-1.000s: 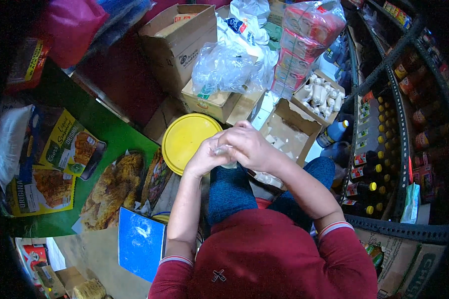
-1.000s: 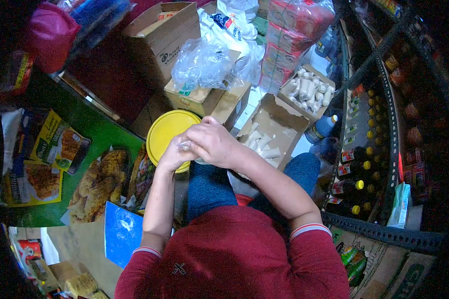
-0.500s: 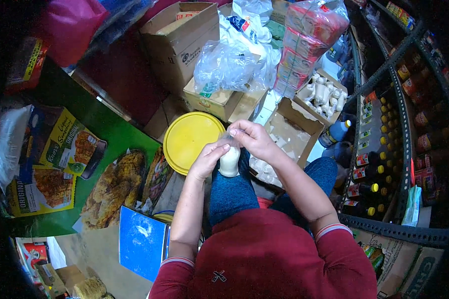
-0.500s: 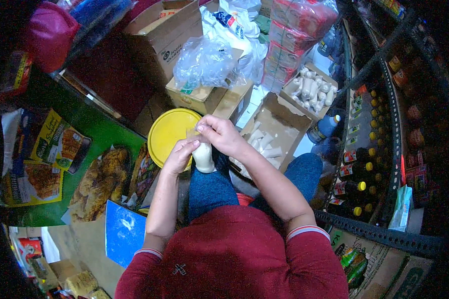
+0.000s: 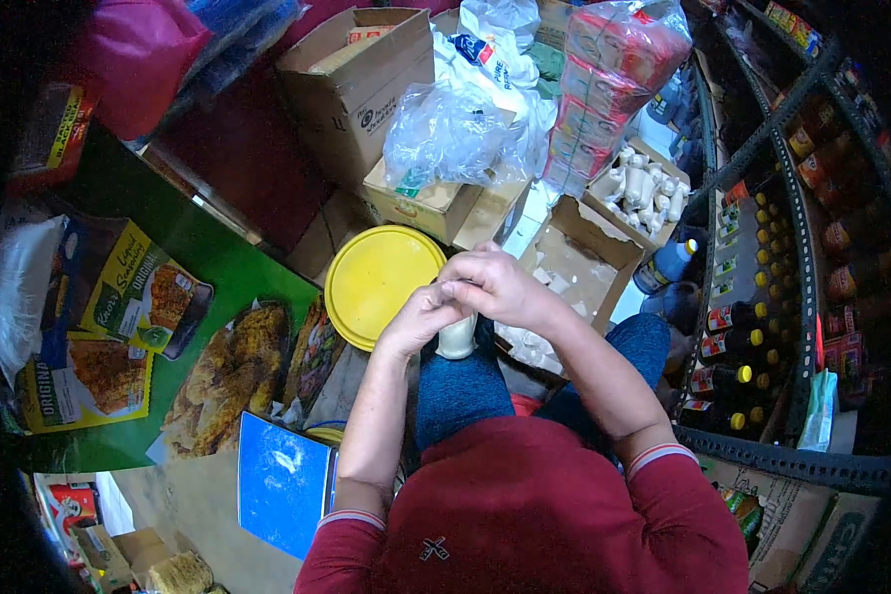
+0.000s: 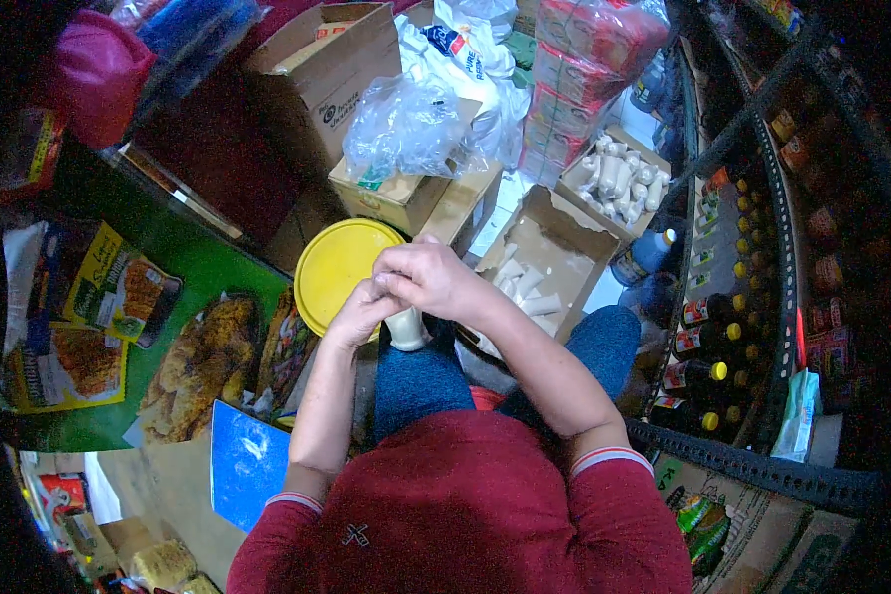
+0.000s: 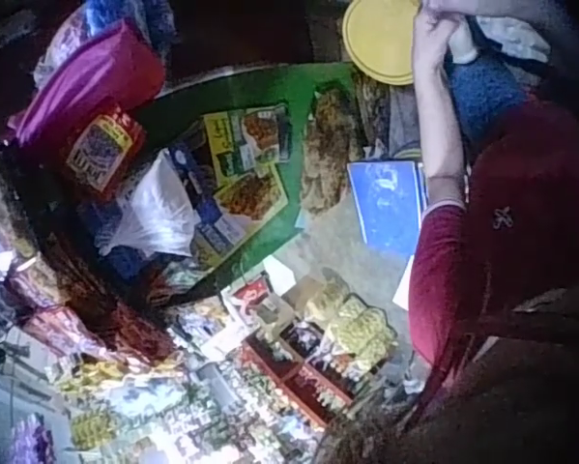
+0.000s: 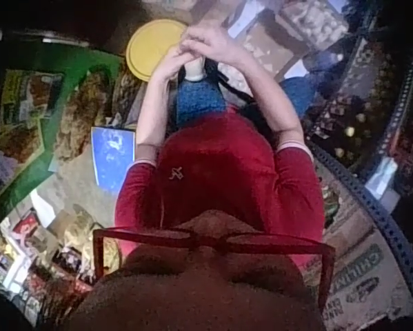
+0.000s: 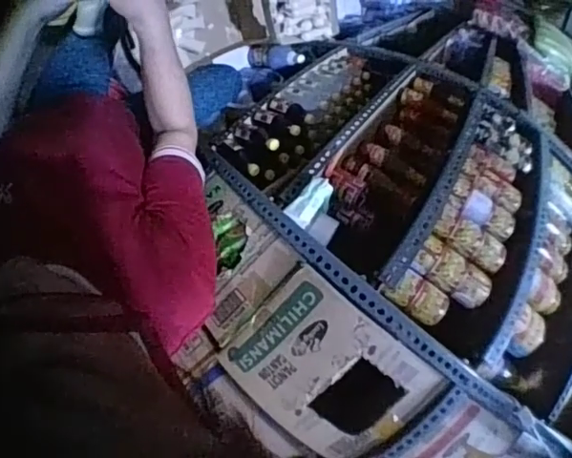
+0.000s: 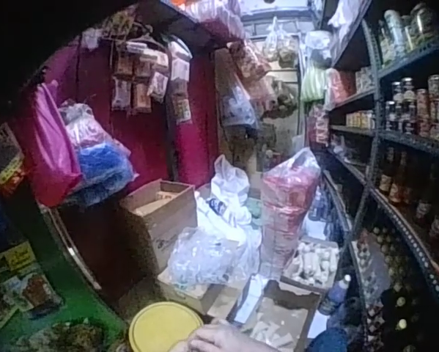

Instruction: Bagging small plastic tubes filled with a white liquid/solid into larger plastic bags.

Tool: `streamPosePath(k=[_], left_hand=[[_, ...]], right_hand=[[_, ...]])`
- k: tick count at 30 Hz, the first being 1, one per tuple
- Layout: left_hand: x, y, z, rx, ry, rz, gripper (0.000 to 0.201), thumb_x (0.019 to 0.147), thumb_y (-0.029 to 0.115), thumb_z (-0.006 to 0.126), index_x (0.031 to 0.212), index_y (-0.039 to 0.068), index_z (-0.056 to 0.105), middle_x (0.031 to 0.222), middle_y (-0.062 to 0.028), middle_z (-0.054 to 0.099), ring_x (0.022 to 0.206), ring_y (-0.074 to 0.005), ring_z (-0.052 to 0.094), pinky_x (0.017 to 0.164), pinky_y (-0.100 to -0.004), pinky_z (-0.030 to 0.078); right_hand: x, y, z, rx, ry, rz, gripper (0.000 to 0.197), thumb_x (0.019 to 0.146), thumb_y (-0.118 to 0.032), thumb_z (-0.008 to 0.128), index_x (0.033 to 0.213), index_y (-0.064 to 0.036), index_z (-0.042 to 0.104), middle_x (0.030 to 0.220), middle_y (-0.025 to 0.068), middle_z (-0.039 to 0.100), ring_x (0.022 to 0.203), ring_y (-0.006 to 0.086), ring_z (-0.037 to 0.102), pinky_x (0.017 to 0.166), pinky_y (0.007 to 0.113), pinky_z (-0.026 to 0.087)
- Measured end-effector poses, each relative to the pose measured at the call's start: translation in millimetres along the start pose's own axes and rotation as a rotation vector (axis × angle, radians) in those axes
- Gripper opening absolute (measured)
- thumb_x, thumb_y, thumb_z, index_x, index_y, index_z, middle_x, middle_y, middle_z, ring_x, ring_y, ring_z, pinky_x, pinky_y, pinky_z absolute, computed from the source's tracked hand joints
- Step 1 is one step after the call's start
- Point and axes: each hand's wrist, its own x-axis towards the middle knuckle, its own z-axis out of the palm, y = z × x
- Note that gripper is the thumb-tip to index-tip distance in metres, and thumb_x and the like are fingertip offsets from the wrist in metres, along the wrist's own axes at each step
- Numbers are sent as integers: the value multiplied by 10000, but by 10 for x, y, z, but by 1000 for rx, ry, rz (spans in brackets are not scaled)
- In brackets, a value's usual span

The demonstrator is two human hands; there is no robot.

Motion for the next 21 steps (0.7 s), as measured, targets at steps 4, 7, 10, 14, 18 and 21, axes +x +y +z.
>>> streamPosePath(k=[4, 7, 10, 14, 18, 21], left_hand=[[-2, -58, -8, -28, -22, -44, 204, 849, 107, 619, 1029, 21, 666, 998, -37, 665, 917, -123, 602, 854, -286, 459], [-45, -14, -32, -96, -146, 8, 190, 873, 150, 595, 978, 12, 673, 995, -68, 665, 930, -150, 604, 872, -293, 448], [-66, 19, 16, -243, -90, 48, 221, 922, 189, 550, 957, 6, 668, 1046, -81, 645, 1002, -168, 580, 903, -296, 427], [-80, -45, 50, -109, -73, 1, 227, 956, 189, 530, 1027, 10, 651, 1085, -74, 621, 1038, -188, 560, 969, -318, 387], [-99, -248, -48, 23, -50, 37, 222, 952, 193, 539, 1047, 30, 657, 1102, -82, 614, 1106, -191, 520, 986, -324, 375], [-108, -268, -60, 53, -20, 38, 235, 949, 216, 543, 1067, 51, 662, 1126, -87, 608, 1159, -201, 481, 1000, -344, 369]], right_hand=[[14, 54, 8, 16, 34, -38, 149, 855, -164, 587, 924, -42, 640, 798, 94, 652, 710, 237, 627, 671, 346, 486], [-79, 122, 27, 338, 31, 202, 151, 901, -161, 566, 946, -31, 629, 781, 58, 644, 660, 156, 605, 642, 292, 484], [-217, 238, 129, 657, 75, 459, 179, 951, -176, 538, 979, -16, 612, 797, 21, 624, 673, 78, 563, 620, 241, 463], [-298, 304, 204, 637, 187, 447, 192, 970, -199, 531, 985, -23, 606, 814, 2, 610, 732, 83, 554, 659, 247, 458], [-166, -40, 169, -53, 87, 30, 165, 942, -182, 544, 964, -34, 614, 848, 62, 632, 821, 194, 603, 734, 318, 475], [-213, -196, 153, 41, 121, 67, 160, 926, -174, 545, 953, -33, 615, 863, 107, 632, 854, 253, 614, 760, 347, 476]])
